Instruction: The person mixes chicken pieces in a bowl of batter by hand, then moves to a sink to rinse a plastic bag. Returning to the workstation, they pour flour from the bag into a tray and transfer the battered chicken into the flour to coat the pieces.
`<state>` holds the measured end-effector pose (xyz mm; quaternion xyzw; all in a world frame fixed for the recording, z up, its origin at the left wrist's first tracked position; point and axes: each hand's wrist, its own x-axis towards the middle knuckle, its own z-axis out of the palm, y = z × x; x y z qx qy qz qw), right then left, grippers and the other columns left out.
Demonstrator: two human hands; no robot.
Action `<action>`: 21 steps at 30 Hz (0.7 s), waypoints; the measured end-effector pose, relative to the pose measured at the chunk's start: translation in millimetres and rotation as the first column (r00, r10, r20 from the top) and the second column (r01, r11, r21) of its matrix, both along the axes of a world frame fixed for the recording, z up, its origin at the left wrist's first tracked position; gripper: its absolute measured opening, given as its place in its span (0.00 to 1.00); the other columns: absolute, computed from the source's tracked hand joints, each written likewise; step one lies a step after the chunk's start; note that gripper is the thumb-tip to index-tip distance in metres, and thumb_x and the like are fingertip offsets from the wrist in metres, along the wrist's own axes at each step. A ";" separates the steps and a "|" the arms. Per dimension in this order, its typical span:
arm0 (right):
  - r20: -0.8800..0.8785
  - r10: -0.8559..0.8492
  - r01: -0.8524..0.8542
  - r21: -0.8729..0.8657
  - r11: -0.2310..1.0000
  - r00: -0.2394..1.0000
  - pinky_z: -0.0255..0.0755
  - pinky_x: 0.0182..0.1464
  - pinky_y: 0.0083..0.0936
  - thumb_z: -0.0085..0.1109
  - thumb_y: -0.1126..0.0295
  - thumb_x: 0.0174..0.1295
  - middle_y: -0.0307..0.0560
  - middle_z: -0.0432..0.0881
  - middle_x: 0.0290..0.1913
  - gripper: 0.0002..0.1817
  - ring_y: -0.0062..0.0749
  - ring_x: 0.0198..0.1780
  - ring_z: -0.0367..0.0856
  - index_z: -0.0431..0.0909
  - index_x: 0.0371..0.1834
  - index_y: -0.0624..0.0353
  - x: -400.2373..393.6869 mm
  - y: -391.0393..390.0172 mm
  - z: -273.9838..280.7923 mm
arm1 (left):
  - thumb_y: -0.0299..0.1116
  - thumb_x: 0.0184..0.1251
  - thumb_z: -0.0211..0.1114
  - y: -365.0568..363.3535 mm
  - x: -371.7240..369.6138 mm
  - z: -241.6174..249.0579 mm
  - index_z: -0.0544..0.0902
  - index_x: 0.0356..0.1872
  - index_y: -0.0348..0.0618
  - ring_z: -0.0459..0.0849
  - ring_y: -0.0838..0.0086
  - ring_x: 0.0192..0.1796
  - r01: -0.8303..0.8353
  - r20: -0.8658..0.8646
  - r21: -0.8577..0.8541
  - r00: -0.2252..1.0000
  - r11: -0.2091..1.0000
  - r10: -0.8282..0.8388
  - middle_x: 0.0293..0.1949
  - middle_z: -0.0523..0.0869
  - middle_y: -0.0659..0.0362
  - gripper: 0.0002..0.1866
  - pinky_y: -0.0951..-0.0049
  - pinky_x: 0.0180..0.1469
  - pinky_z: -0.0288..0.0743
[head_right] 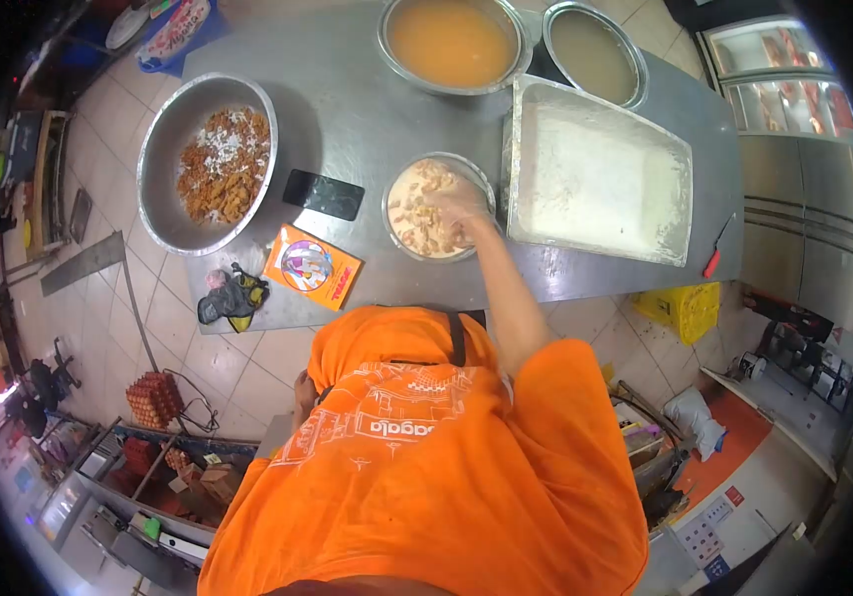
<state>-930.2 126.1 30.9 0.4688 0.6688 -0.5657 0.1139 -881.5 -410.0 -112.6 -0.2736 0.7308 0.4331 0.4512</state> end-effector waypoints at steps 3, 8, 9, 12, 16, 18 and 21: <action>0.149 0.134 -0.173 0.287 0.942 0.980 0.70 0.57 0.36 0.66 0.64 0.49 0.65 0.79 0.50 0.31 0.49 0.52 0.79 0.72 0.55 0.70 5.3 -2.4 -27.5 | 0.40 0.71 0.49 -0.9 2.2 0.0 0.76 0.53 0.45 0.82 0.76 0.33 0.067 0.002 -0.049 0.998 0.997 -0.067 0.35 0.83 0.61 0.16 0.76 0.33 0.74; 0.210 0.332 -0.393 0.523 0.757 0.920 0.72 0.52 0.42 0.59 0.68 0.53 0.63 0.80 0.41 0.21 0.52 0.46 0.80 0.74 0.48 0.69 12.6 -50.7 20.9 | 0.39 0.71 0.50 -9.0 8.0 -12.3 0.76 0.52 0.45 0.82 0.75 0.34 -0.037 -0.014 -0.008 0.999 0.999 0.037 0.37 0.83 0.60 0.16 0.75 0.33 0.75; 0.068 0.391 -0.340 0.645 0.684 0.918 0.72 0.49 0.44 0.57 0.69 0.52 0.61 0.79 0.37 0.14 0.54 0.43 0.79 0.74 0.40 0.67 24.2 -61.2 9.8 | 0.39 0.71 0.50 -8.1 6.5 -9.3 0.76 0.52 0.45 0.82 0.75 0.34 -0.035 -0.012 -0.009 0.999 0.999 0.035 0.37 0.83 0.60 0.16 0.75 0.33 0.75; 0.012 0.483 -0.358 0.687 0.632 0.876 0.71 0.45 0.46 0.55 0.73 0.51 0.60 0.79 0.33 0.08 0.56 0.41 0.79 0.75 0.33 0.65 28.8 -75.8 13.0 | 0.39 0.70 0.50 -1.0 -0.6 6.1 0.76 0.52 0.45 0.82 0.74 0.34 0.056 -0.004 -0.058 0.998 0.997 -0.056 0.37 0.83 0.60 0.16 0.74 0.34 0.75; 0.100 0.530 -0.455 0.659 0.599 0.842 0.72 0.44 0.46 0.53 0.72 0.51 0.61 0.79 0.32 0.09 0.56 0.38 0.79 0.75 0.33 0.67 31.2 -76.9 -0.9 | 0.39 0.69 0.50 -5.6 0.6 -5.9 0.76 0.51 0.45 0.82 0.74 0.35 0.034 -0.024 -0.016 0.999 0.999 -0.034 0.37 0.83 0.60 0.15 0.73 0.35 0.75; 0.107 0.541 -0.472 0.646 0.600 0.834 0.72 0.42 0.47 0.53 0.71 0.51 0.62 0.79 0.30 0.10 0.56 0.37 0.79 0.75 0.32 0.68 29.7 -71.2 -20.4 | 0.38 0.69 0.49 -7.2 0.4 -8.1 0.77 0.51 0.45 0.82 0.74 0.35 0.028 -0.020 -0.010 0.999 1.000 -0.028 0.37 0.83 0.60 0.15 0.74 0.36 0.75; 0.095 0.558 -0.465 0.675 0.573 0.825 0.73 0.40 0.46 0.53 0.73 0.48 0.61 0.79 0.27 0.07 0.56 0.35 0.80 0.77 0.27 0.65 26.8 -57.7 -33.2 | 0.38 0.69 0.49 -5.2 -2.1 -10.9 0.76 0.51 0.45 0.82 0.74 0.35 0.029 -0.032 -0.010 0.999 1.000 -0.029 0.37 0.83 0.60 0.15 0.74 0.35 0.75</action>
